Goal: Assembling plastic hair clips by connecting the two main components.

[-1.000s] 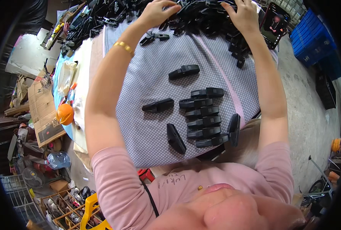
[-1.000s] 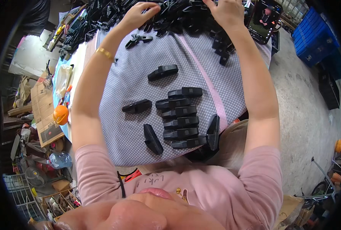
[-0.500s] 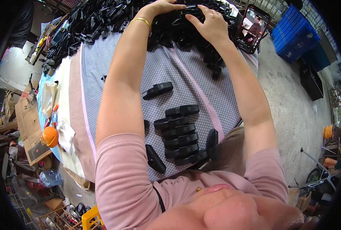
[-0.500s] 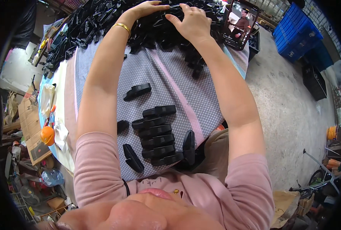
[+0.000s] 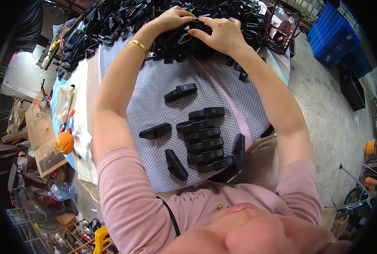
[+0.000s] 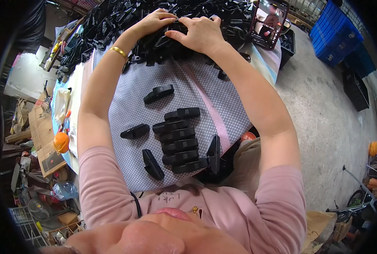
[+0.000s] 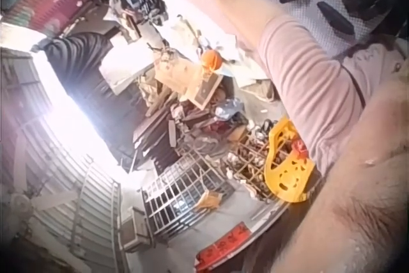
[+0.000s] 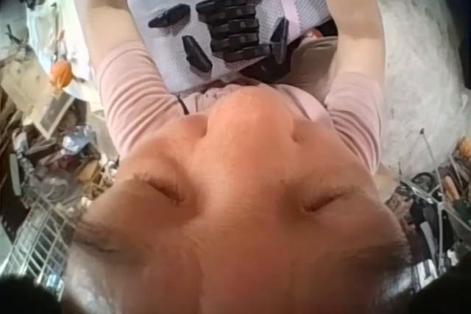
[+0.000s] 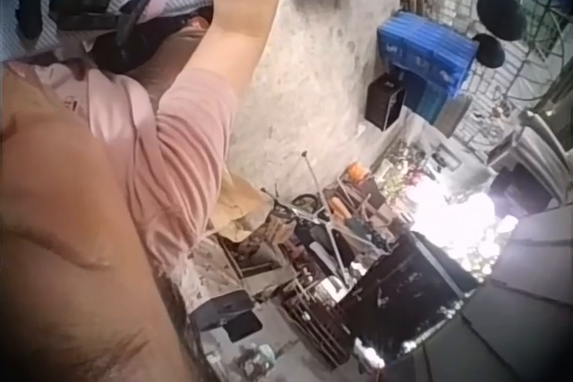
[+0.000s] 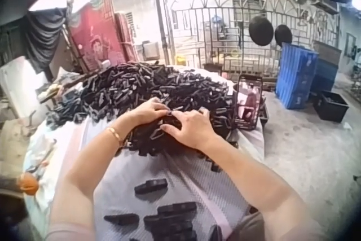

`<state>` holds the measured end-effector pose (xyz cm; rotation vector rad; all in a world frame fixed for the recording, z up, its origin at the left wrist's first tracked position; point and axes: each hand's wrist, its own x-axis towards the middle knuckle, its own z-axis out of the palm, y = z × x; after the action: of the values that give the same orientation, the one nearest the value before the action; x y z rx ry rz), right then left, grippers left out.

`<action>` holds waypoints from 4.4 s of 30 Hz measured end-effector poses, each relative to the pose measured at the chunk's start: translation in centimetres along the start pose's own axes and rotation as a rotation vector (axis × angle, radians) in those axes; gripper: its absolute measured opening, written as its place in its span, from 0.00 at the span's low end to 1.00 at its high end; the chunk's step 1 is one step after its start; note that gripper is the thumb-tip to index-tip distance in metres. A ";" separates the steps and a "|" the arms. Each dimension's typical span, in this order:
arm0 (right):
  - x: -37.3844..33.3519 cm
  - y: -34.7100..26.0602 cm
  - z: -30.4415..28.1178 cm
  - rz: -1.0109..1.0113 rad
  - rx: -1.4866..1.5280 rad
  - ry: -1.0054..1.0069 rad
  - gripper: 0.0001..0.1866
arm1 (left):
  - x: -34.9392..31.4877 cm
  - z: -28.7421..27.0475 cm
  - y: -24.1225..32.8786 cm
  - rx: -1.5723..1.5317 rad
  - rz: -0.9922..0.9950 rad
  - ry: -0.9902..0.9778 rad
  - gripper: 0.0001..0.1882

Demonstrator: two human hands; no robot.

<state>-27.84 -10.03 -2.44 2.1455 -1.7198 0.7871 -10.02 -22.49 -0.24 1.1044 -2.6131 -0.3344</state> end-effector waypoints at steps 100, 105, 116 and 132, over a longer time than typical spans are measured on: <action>-0.3 -2.9 -6.1 -0.276 0.679 -0.634 0.22 | -20.5 0.5 9.0 0.064 -0.305 0.391 0.23; -3.3 -6.4 -2.9 -0.687 0.485 -0.051 0.12 | -20.3 1.7 8.1 0.103 -0.240 0.448 0.23; -4.7 -9.3 -1.6 -0.607 0.112 0.062 0.14 | -21.8 0.4 7.7 0.083 -0.199 0.544 0.13; -4.1 -7.8 -2.7 -0.587 0.359 0.154 0.13 | -23.3 -0.7 10.4 -0.060 -0.311 0.181 0.13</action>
<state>-21.56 -3.34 -1.63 2.5423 -0.8357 1.0968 -1.10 1.40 -0.21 1.4495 -2.2604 -0.3560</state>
